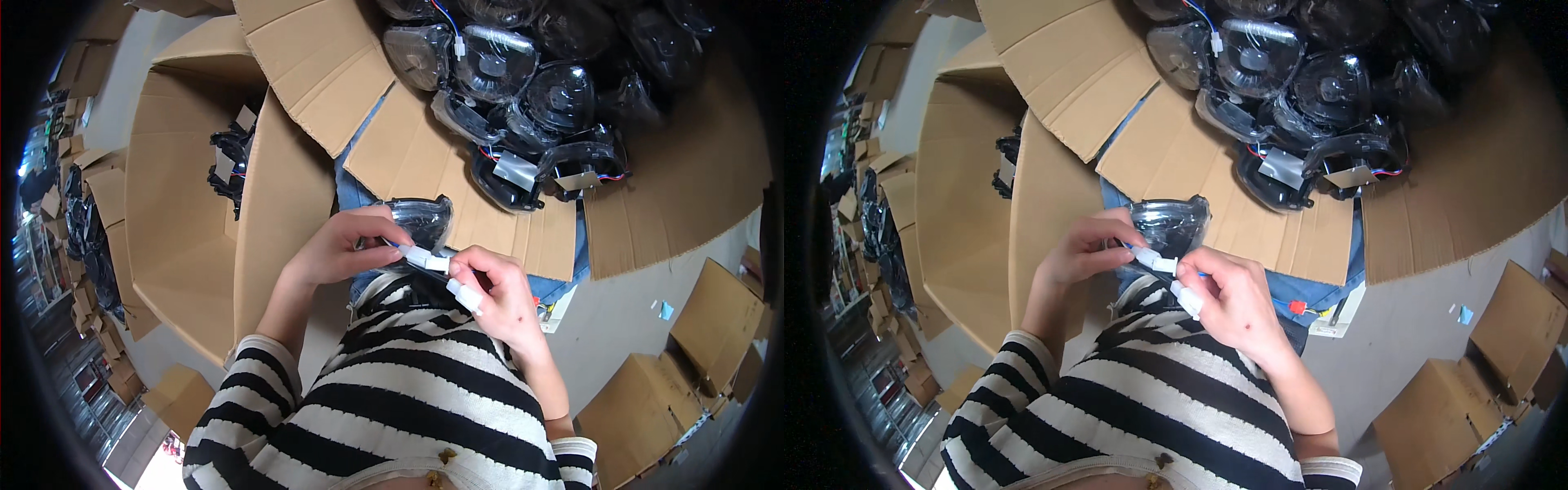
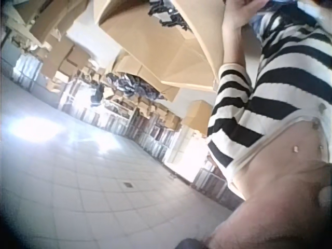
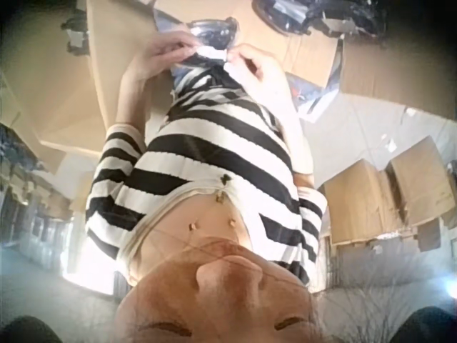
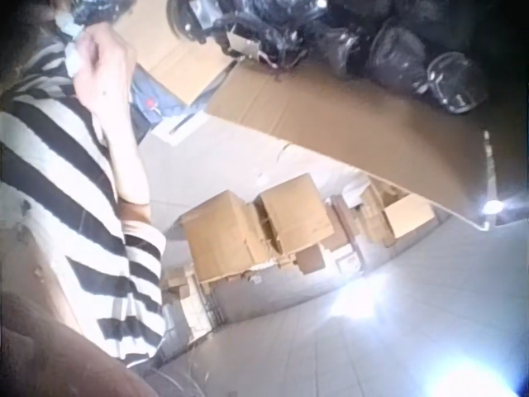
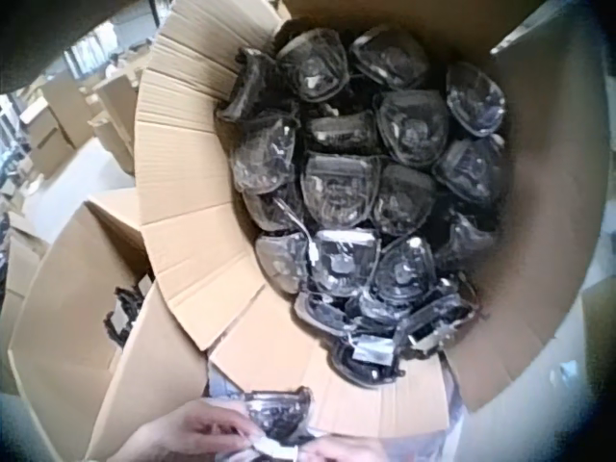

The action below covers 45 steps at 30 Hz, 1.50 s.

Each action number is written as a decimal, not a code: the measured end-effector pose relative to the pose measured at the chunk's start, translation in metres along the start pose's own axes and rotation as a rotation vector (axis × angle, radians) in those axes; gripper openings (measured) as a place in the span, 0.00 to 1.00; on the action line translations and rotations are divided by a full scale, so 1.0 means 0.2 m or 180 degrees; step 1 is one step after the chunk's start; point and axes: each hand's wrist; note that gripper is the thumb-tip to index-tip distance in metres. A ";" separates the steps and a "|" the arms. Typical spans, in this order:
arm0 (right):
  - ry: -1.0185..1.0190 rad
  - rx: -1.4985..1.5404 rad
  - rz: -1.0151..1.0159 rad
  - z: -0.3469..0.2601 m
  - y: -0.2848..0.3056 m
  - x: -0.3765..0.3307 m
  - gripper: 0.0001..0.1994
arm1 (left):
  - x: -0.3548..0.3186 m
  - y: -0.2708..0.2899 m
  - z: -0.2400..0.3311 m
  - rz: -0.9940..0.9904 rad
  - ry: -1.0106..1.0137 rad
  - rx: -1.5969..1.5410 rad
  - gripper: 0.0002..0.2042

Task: The person repeatedly picks up small black electronic components from a cardboard box, connects a white plastic connector to the wires on each unit, and places the assembled item back into the box. The task involves handling multiple identical units in a repetitive sequence.

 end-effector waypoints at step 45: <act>-0.0095 0.0459 0.0281 0.07 0.16 -0.17 0.03 | 0.20 0.03 0.17 0.0109 -0.0246 0.0270 0.09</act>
Point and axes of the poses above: each hand's wrist, its own x-axis towards the middle knuckle, its own y-axis out of the back of the hand, z = x × y, and after that the axes turned 2 degrees about y, right-handed
